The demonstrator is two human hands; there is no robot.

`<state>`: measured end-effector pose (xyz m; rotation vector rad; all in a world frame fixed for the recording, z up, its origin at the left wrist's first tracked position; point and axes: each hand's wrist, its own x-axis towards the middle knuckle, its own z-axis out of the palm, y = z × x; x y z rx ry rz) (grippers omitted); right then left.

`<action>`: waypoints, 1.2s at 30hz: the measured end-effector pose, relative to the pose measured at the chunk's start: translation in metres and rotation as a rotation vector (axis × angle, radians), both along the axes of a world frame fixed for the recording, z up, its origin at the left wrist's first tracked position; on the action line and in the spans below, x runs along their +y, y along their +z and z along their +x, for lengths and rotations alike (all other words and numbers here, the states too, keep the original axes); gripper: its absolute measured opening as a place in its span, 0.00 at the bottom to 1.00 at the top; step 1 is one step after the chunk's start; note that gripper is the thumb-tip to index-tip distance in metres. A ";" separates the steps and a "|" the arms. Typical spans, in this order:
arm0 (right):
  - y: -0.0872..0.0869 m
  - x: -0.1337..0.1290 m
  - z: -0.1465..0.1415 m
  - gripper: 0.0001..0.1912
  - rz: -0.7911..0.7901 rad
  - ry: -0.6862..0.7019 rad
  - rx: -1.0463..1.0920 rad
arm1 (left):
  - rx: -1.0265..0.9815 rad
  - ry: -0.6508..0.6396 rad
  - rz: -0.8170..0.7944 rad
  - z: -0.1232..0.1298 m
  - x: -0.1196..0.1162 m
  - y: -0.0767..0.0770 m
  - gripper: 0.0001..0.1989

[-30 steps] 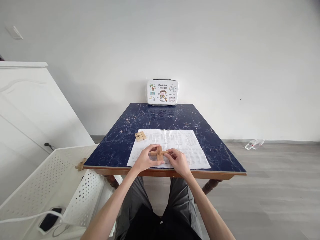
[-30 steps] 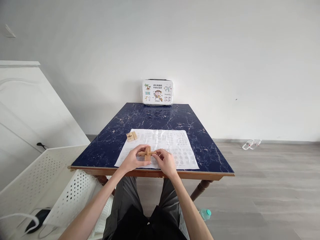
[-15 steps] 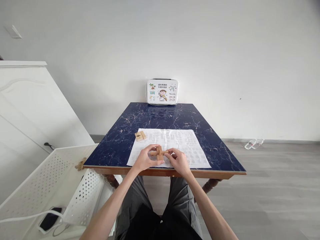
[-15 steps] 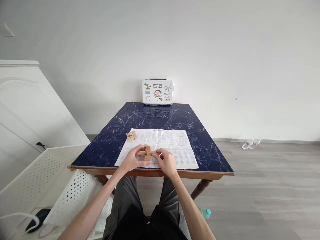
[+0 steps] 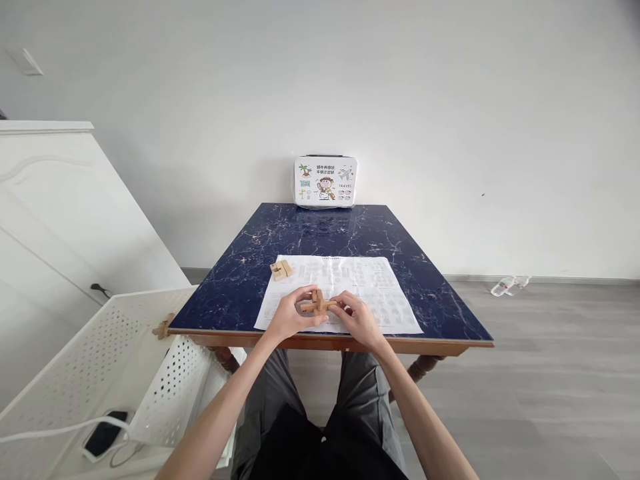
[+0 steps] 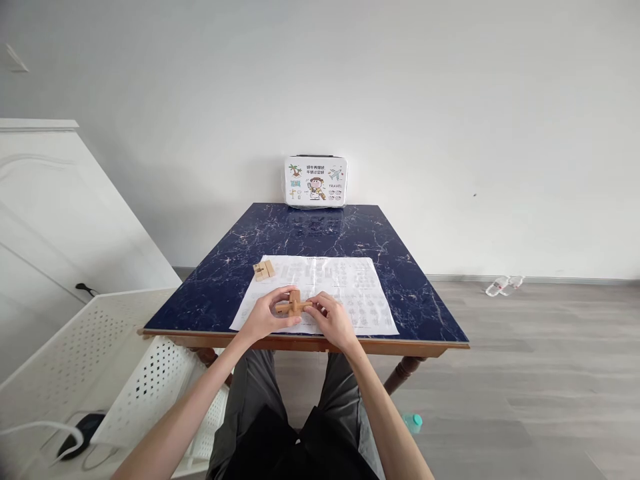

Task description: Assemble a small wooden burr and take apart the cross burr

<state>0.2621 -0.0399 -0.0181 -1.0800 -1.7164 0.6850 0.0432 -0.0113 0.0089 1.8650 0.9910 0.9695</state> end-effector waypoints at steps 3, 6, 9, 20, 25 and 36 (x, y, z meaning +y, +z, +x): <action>0.000 -0.001 0.000 0.13 0.008 0.007 0.000 | -0.005 -0.006 -0.009 0.000 0.001 -0.001 0.38; 0.000 -0.002 0.000 0.13 0.014 -0.002 0.009 | -0.005 -0.011 -0.014 0.001 0.001 -0.001 0.38; 0.000 -0.003 -0.002 0.13 0.019 -0.025 0.020 | 0.006 -0.001 0.001 0.001 0.001 0.001 0.38; 0.004 -0.006 -0.006 0.15 0.034 -0.046 0.030 | 0.038 -0.056 -0.075 -0.001 -0.001 0.007 0.34; 0.002 -0.008 -0.008 0.15 0.059 -0.066 0.052 | 0.047 -0.004 -0.065 -0.002 -0.001 0.005 0.36; 0.002 -0.009 -0.010 0.14 0.083 -0.074 0.078 | 0.041 0.037 -0.118 0.001 -0.001 0.009 0.30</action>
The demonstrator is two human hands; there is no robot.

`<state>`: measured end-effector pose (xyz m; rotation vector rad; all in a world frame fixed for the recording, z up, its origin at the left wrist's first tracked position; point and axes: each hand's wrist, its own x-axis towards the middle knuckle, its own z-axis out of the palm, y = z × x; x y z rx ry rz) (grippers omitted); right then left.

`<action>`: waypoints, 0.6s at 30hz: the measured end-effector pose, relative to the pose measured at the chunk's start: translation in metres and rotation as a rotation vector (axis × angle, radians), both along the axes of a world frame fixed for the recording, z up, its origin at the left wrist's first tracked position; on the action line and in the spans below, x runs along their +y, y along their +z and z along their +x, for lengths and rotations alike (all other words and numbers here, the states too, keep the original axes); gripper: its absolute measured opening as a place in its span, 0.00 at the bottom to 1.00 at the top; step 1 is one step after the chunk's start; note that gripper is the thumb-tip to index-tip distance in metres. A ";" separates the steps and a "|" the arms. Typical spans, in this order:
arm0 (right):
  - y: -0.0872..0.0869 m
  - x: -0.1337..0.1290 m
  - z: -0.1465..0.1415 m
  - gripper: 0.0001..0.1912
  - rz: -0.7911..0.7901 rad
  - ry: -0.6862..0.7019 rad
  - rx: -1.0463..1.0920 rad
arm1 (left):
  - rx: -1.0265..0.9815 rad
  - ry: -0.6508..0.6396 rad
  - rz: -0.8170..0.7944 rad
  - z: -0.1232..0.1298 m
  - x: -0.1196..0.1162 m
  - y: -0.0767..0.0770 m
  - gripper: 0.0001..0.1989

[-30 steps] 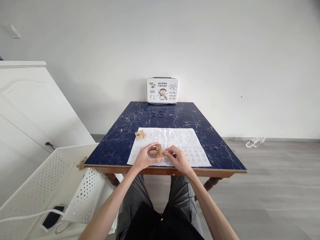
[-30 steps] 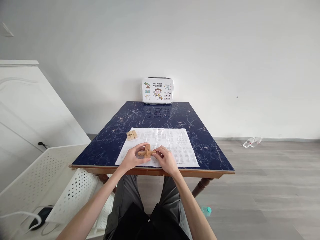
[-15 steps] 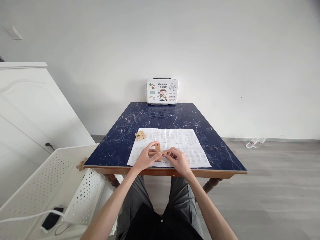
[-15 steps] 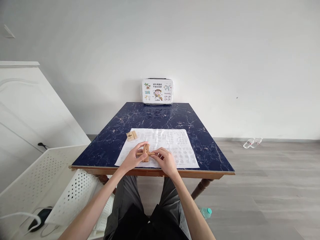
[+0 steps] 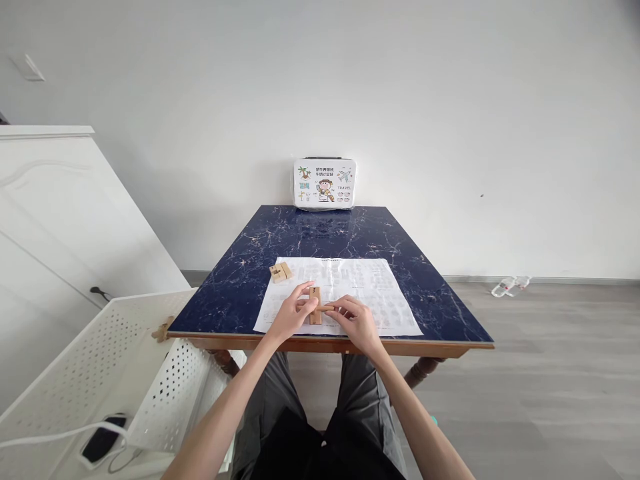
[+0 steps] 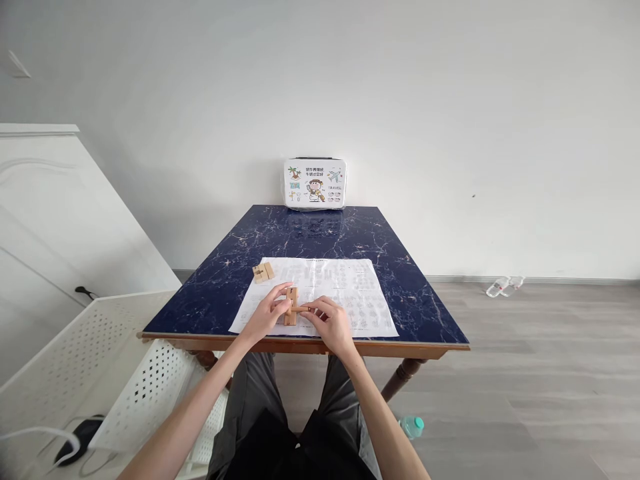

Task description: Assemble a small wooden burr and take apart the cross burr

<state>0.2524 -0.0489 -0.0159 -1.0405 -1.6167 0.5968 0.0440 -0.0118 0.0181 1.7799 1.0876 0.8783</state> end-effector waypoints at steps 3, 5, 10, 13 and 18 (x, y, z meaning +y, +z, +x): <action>0.001 -0.001 -0.001 0.15 0.004 -0.008 0.000 | -0.015 0.001 -0.005 0.001 0.000 0.001 0.30; 0.002 -0.002 -0.001 0.14 0.011 -0.012 0.003 | -0.023 -0.011 -0.009 0.001 -0.001 0.002 0.30; 0.003 -0.003 -0.001 0.14 0.009 -0.033 0.012 | -0.019 -0.023 -0.014 0.003 -0.001 0.002 0.29; 0.004 -0.003 -0.002 0.14 0.006 -0.033 0.014 | -0.019 -0.014 -0.009 0.003 0.000 0.001 0.30; 0.005 -0.003 -0.002 0.14 0.001 -0.041 0.021 | -0.019 -0.005 -0.005 0.002 0.002 0.001 0.29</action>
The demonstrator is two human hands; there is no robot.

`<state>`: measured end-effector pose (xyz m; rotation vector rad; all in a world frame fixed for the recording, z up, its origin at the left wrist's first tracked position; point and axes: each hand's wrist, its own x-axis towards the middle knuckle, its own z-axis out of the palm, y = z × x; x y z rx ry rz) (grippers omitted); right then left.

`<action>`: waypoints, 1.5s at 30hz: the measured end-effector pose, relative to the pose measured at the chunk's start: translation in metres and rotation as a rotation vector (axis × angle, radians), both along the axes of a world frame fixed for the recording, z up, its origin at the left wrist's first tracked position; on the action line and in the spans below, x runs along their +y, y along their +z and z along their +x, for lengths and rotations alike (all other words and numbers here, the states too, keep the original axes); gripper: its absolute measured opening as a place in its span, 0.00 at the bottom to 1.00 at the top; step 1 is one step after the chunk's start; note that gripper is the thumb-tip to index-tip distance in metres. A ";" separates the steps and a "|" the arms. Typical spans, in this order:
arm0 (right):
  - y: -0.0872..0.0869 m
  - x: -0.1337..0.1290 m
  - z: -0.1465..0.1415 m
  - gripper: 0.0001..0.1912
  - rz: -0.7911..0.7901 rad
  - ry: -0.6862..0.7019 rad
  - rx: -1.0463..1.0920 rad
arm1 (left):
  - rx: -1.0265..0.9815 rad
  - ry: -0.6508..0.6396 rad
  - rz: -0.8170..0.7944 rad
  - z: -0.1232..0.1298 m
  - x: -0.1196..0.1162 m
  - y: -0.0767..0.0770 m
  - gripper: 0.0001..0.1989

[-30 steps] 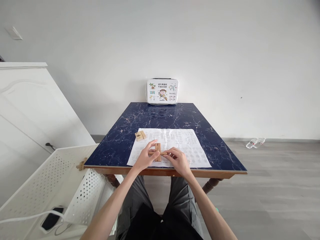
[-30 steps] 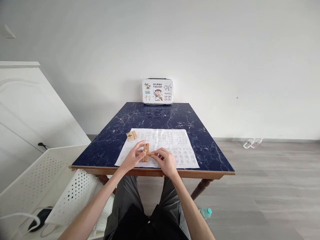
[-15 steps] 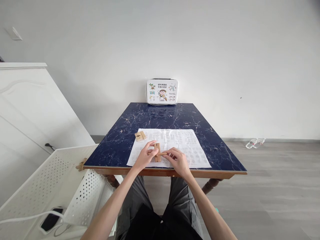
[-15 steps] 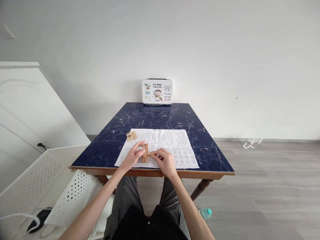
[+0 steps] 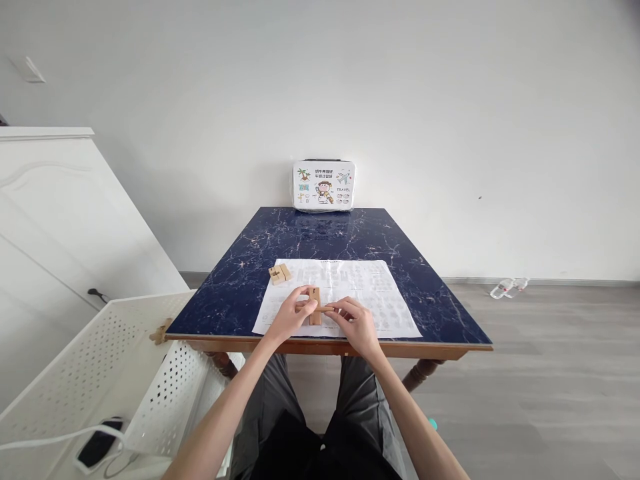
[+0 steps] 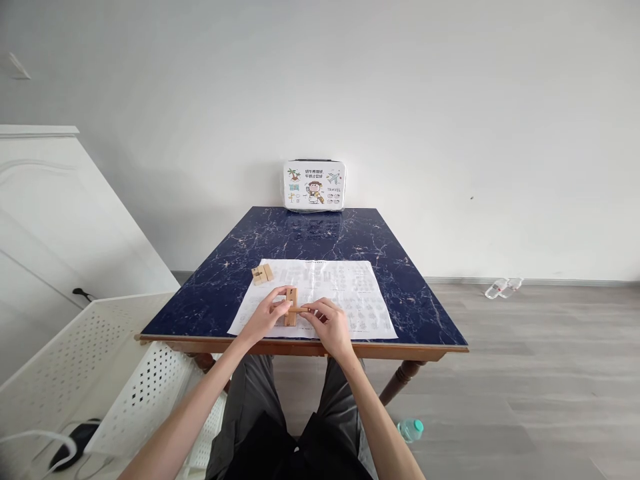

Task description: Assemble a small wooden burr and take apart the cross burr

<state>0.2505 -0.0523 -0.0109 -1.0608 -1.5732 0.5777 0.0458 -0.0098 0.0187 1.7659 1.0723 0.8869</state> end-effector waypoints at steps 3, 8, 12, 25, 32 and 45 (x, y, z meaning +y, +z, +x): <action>0.000 0.000 0.001 0.14 -0.005 -0.012 0.004 | 0.007 0.024 0.006 -0.002 0.001 0.000 0.28; -0.002 0.003 0.001 0.14 -0.013 -0.050 0.023 | 0.026 0.034 0.017 -0.007 0.007 0.006 0.26; -0.003 0.004 0.000 0.15 -0.017 -0.069 0.022 | 0.056 0.026 0.018 -0.020 0.014 0.016 0.28; -0.006 0.007 -0.001 0.17 -0.050 -0.094 0.015 | 0.491 0.573 0.454 -0.076 0.016 0.003 0.40; -0.005 0.006 -0.003 0.16 -0.043 -0.079 0.006 | 0.630 0.559 0.511 -0.077 0.031 -0.017 0.44; -0.003 0.008 -0.004 0.18 -0.085 -0.043 0.000 | 0.449 0.381 0.801 -0.062 0.006 -0.006 0.22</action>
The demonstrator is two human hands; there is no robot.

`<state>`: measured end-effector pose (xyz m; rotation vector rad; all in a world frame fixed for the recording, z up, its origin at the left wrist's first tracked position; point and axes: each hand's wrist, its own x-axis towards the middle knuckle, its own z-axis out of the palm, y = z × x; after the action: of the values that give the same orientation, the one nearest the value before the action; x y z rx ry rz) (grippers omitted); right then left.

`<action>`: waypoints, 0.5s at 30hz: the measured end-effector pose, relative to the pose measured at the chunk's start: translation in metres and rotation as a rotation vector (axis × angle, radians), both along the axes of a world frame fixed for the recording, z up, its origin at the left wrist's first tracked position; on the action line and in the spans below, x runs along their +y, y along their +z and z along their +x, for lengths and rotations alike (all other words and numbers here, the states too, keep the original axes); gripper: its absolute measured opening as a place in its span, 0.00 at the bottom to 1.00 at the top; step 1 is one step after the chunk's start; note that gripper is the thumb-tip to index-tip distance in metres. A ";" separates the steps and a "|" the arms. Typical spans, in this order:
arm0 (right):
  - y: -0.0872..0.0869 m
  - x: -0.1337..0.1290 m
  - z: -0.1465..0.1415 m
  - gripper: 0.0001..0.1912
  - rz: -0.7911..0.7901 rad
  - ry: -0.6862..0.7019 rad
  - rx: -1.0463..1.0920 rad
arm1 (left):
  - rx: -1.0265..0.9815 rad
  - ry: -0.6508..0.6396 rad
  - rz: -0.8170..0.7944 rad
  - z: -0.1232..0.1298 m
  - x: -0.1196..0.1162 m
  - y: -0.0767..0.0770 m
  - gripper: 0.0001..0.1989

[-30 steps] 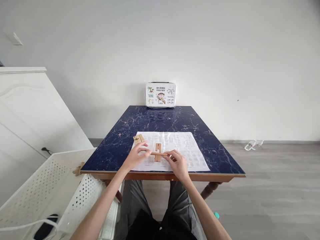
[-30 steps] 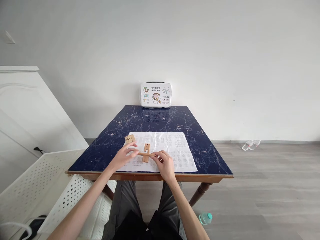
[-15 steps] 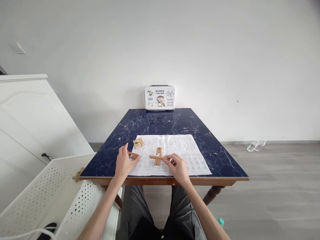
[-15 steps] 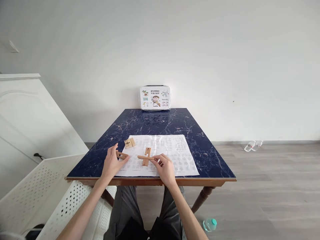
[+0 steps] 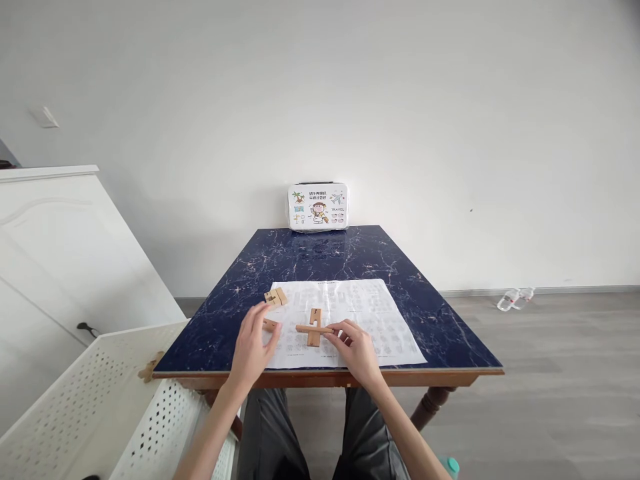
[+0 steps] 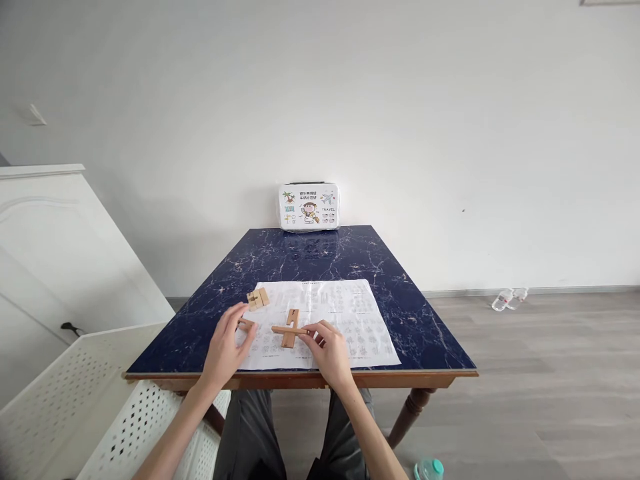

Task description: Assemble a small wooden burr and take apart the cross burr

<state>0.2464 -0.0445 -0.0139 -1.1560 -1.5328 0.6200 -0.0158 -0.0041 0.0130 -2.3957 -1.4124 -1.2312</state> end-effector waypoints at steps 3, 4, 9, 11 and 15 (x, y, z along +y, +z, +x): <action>0.000 0.002 0.001 0.18 -0.019 0.036 0.014 | 0.006 -0.191 -0.192 0.016 -0.015 0.004 0.25; 0.000 0.002 0.001 0.18 -0.026 0.051 0.017 | 0.006 -0.234 -0.276 0.021 -0.019 0.004 0.30; -0.001 0.004 0.003 0.17 -0.043 0.130 0.011 | -0.082 -0.340 -0.554 0.037 -0.019 0.004 0.52; -0.002 0.005 0.003 0.16 -0.046 0.150 0.019 | -0.116 -0.360 -0.615 0.039 -0.016 0.005 0.53; -0.003 0.005 0.004 0.15 -0.063 0.180 0.027 | -0.184 -0.362 -0.672 0.038 -0.013 0.007 0.50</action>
<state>0.2502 -0.0397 -0.0170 -1.0589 -1.6157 0.8062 0.0225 -0.0173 0.0202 -3.1704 -1.7147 -1.2095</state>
